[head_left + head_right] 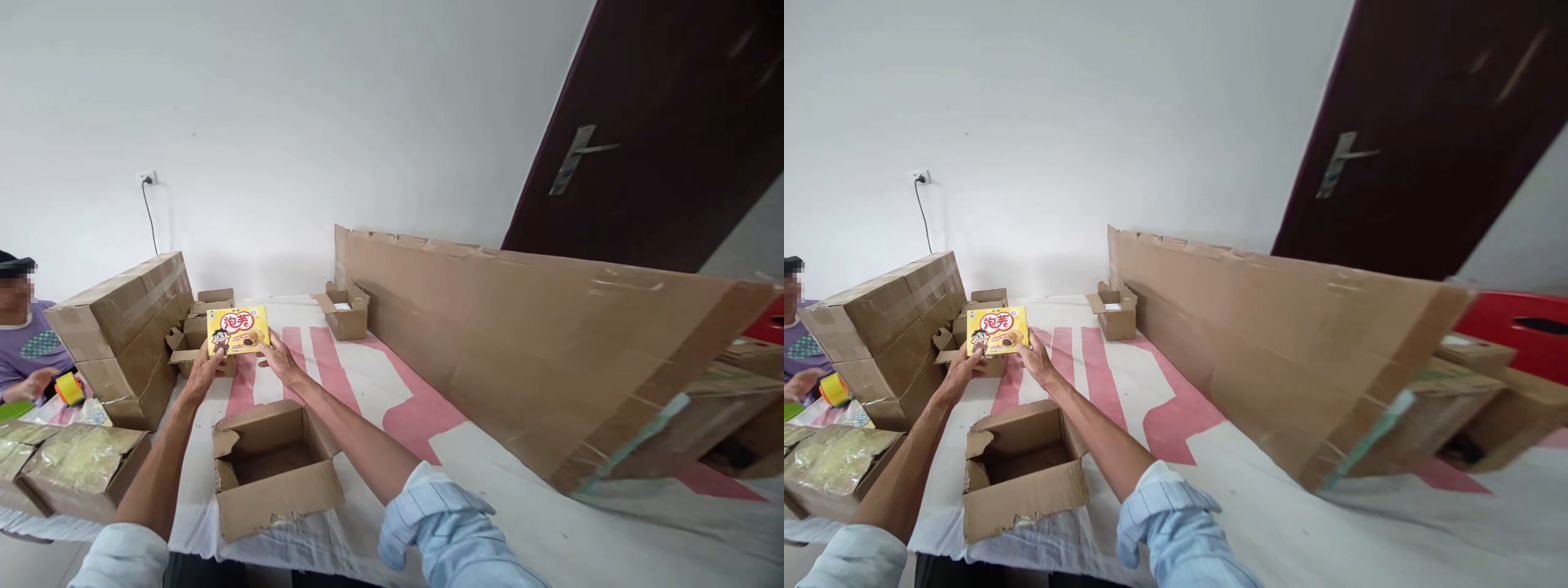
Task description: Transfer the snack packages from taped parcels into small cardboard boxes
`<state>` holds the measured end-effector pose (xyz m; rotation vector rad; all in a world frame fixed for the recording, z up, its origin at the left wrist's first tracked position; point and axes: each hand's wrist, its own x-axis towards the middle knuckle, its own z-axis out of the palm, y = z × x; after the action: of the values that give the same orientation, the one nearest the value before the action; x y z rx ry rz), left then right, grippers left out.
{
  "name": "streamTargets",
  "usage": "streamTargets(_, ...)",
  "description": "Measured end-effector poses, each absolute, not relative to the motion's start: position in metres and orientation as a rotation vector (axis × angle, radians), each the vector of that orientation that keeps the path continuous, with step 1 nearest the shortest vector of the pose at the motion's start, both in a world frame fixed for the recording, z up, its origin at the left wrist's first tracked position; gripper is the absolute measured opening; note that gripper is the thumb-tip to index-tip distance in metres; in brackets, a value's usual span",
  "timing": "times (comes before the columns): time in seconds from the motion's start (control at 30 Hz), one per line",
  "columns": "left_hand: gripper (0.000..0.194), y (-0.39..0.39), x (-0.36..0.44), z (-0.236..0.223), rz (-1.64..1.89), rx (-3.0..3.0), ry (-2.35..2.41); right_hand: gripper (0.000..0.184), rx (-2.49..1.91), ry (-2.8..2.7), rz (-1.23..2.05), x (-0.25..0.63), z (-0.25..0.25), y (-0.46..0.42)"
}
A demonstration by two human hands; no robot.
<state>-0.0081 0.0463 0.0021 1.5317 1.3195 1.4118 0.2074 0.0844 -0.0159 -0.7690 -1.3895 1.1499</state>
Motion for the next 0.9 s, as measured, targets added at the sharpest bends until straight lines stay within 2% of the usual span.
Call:
streamTargets(0.27, 0.088, 0.035, 0.002, 0.030, 1.472, 1.616, 1.241, 0.077, -0.660, -1.402, 1.053, 0.214, 0.005, 0.065)
streamTargets(0.47, 0.076, 0.004, -0.003, 0.042, 1.523, 1.691, 1.065, 0.075, -0.618, -1.574, 0.796, 0.238, -0.006, 0.024)
streamTargets(0.57, 0.070, -0.012, -0.021, 0.016, 1.395, 1.543, 1.025, 0.068, -0.743, -1.838, 0.682, 0.263, -0.030, 0.007)
streamTargets(0.7, 0.068, -0.013, -0.052, -0.045, 1.281, 1.325, 1.123, 0.037, -0.953, -2.114, 0.463, 0.297, -0.067, -0.012)
streamTargets(0.9, 0.071, 0.029, -0.088, -0.102, 1.404, 1.152, 1.405, 0.032, -1.044, -2.001, 0.518, 0.317, -0.103, -0.040)
